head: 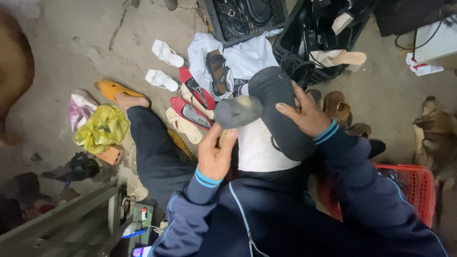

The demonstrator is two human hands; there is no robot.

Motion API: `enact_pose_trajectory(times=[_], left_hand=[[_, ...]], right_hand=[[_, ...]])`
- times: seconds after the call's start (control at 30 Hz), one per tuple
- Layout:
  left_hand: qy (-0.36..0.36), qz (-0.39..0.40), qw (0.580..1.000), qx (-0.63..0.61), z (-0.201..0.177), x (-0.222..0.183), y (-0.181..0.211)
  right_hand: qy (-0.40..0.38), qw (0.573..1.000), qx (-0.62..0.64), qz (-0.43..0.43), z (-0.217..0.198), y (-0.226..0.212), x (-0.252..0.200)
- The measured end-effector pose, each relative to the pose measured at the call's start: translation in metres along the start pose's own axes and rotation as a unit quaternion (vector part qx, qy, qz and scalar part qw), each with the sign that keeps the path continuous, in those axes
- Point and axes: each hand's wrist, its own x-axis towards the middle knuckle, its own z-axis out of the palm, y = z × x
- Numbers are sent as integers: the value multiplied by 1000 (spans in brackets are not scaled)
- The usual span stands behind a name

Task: Hammering the sole of a sandal onto a shoe last to secure it during a repair process.

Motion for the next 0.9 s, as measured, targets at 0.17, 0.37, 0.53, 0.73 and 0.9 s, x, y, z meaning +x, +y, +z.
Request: enact_pose_trajectory(times=[0.17,0.37,0.53,0.73,0.9], left_hand=[[-48,16,991,123,5,-1,10],[73,102,992,16,14,-23,-17],[-1,69,991,115,1,-1,20],[70,82,991,79,7,-16,-14],[45,55,996,52,-2,-22,-18]], right_hand=[[-3,998,-43,-43,-7,14,-6],[-54,998,-6,-9,-7,12,-9],[-76,996,-48,17,-13,15,-10],[-98,993,-51,35,-18,28,-11],[-107,990,-60,66,-19,7,-25]])
